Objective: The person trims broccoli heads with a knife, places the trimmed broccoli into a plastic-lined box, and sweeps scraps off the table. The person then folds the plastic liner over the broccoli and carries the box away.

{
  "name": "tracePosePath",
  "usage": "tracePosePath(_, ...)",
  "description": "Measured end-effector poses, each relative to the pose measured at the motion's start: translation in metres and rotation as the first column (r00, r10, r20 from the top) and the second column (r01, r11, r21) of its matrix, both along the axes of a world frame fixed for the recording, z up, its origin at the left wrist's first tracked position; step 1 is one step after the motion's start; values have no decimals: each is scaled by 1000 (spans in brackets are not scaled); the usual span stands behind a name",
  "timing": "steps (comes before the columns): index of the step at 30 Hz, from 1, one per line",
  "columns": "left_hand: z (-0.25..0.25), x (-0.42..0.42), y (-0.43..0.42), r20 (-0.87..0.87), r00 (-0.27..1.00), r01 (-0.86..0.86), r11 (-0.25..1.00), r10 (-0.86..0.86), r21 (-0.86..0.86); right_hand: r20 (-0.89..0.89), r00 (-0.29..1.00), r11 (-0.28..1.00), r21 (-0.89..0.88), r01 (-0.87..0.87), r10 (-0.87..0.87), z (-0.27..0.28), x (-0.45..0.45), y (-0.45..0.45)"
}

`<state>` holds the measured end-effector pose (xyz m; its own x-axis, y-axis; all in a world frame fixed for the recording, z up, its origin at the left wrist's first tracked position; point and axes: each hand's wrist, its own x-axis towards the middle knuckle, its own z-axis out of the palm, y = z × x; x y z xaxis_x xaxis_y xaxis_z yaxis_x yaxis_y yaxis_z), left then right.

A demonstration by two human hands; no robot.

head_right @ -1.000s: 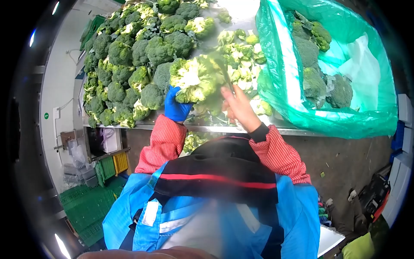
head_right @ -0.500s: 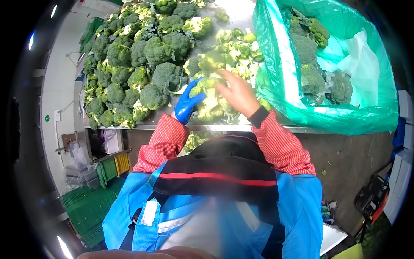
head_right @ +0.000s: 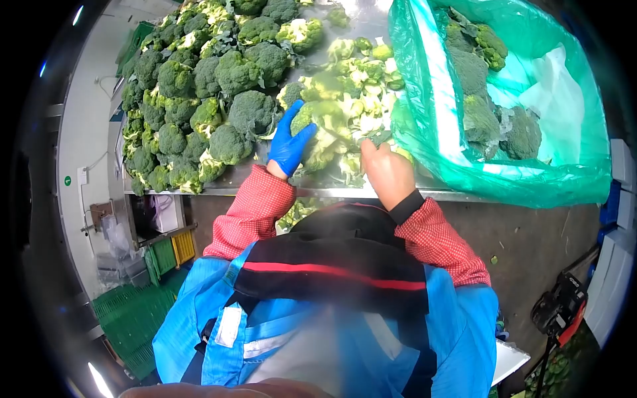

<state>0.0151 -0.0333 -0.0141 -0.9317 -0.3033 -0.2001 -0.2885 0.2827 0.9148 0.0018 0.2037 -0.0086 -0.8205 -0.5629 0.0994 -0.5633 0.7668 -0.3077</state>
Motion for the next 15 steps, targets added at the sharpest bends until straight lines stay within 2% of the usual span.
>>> tracePosePath(2, 0, 0, 3, -35, 999, 0, 997, -2, -76, 113, 994, 993, -122, 0, 14, 0, -5, 1)
tracePosePath(3, 2, 1, 5, -50, 999, -1, 994, -5, -113, 402, 915, 970, -225, 92, 6, 0, -7, 1)
tracePosePath(4, 2, 3, 6, -73, 997, 2, 990, -13, -143, 654, 755, 934, -291, 209, 35, 1, -8, 2)
tracePosePath(5, 3, 3, 7, -100, 995, 3, 985, -21, -173, 840, 533, 887, -317, 335, 99, 1, -13, 2)
tracePosePath(6, 3, 5, 7, -125, 992, 1, 979, -27, -205, 944, 269, 837, -299, 458, 190, 1, -15, 3)
tracePosePath(7, 3, 9, 6, -133, 990, 9, 978, -38, -210, 955, 61, 767, -269, 583, 289, -6, -18, 8)
tracePosePath(9, 2, 11, 2, -159, 986, 19, 976, -55, -219, 950, 105, 706, -289, 647, 293, -4, -17, 15)
tracePosePath(11, 1, 15, -1, -141, 990, -9, 999, 15, 42, 934, 153, 629, -332, 703, 322, 6, -12, 16)
tracePosePath(12, 4, 17, -5, -136, 989, -31, 986, 54, 166, 922, 209, 564, -368, 739, 327, 10, -10, 11)
tracePosePath(13, 21, 17, -2, -105, 989, -60, 941, 101, 334, 906, 291, 554, -418, 720, 306, 12, -8, 8)
tracePosePath(14, 23, 16, -9, -93, 989, -77, 928, 119, 364, 882, 371, 545, -471, 693, 291, 11, -8, 5)
tracePosePath(15, 30, 16, -20, -134, 984, -70, 947, 118, 315, 871, 425, 576, -484, 658, 246, 8, -8, 2)
